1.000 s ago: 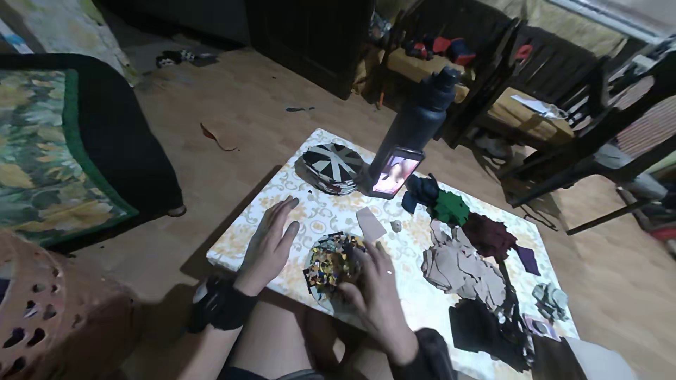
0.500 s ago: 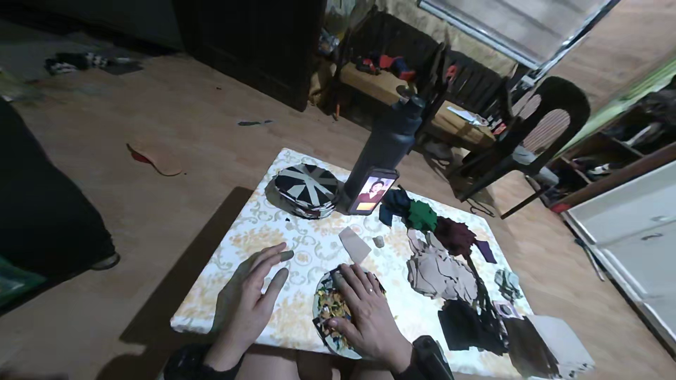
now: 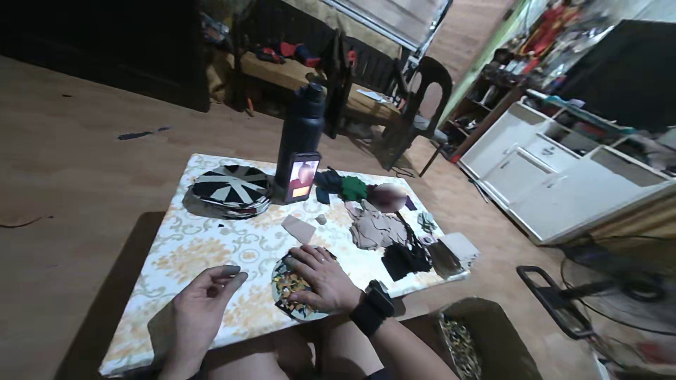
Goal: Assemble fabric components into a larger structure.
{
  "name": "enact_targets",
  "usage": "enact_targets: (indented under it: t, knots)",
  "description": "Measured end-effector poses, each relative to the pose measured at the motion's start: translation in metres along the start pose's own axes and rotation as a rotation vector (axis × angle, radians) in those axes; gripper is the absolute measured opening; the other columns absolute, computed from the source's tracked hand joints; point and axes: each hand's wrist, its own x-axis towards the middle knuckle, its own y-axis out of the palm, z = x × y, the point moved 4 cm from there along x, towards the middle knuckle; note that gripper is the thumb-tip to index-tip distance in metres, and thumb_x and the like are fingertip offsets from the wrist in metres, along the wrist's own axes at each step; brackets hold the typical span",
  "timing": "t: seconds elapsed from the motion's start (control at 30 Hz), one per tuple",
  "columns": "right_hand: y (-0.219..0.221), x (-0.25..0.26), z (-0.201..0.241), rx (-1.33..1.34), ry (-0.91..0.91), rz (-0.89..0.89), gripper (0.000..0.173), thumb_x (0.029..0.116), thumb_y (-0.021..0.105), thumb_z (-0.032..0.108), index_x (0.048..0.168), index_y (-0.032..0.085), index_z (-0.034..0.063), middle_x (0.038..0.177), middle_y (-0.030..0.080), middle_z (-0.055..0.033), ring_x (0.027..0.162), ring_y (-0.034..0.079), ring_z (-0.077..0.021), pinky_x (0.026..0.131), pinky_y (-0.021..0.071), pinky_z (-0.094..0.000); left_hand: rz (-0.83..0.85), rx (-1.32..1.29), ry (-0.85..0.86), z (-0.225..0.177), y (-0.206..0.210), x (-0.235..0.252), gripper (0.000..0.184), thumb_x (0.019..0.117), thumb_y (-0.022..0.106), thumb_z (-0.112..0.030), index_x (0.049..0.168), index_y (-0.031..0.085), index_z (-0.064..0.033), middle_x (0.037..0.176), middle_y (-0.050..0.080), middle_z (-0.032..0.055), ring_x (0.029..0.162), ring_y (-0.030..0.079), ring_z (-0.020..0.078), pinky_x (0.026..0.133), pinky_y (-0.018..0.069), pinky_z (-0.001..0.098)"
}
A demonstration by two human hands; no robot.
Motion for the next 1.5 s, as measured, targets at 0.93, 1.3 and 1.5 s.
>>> enact_targets:
  t: [0.93,1.3,1.5]
  knots:
    - [-0.057,-0.013,-0.013,0.305,0.094,-0.2,0.059,0.1017,0.057,0.041,0.146,0.053,0.0023,0.151,0.052,-0.0178,0.14,0.049,-0.0309,0.117,0.0398,-0.0504,-0.121,-0.096,-0.044,0.003,-0.007,0.006,0.026,0.1063,0.047,-0.02,0.109,0.064,-0.0011,0.086,0.069,-0.0054,0.068,0.062,-0.0034,0.059,0.0501,0.0124]
    - [-0.1,-0.056,-0.136,0.039,0.572,-0.358,0.026,0.097,0.061,0.007,0.12,0.07,0.0001,0.11,0.071,-0.0191,0.102,0.069,-0.033,0.094,0.0542,-0.0498,-0.174,-0.004,-0.068,0.001,-0.006,0.004,0.025,0.105,0.049,-0.019,0.113,0.063,0.0,0.09,0.069,-0.0048,0.07,0.063,-0.0022,0.062,0.0517,0.0138]
    - [-0.097,-0.065,-0.151,0.121,0.594,-0.409,0.031,0.0956,0.065,0.01,0.125,0.065,-0.0011,0.112,0.067,-0.0195,0.098,0.068,-0.0313,0.089,0.0563,-0.0458,-0.18,-0.001,-0.058,0.002,-0.005,0.006,0.021,0.1048,0.048,-0.017,0.112,0.062,-0.0027,0.09,0.071,-0.0071,0.069,0.064,-0.0017,0.063,0.0538,0.0145]
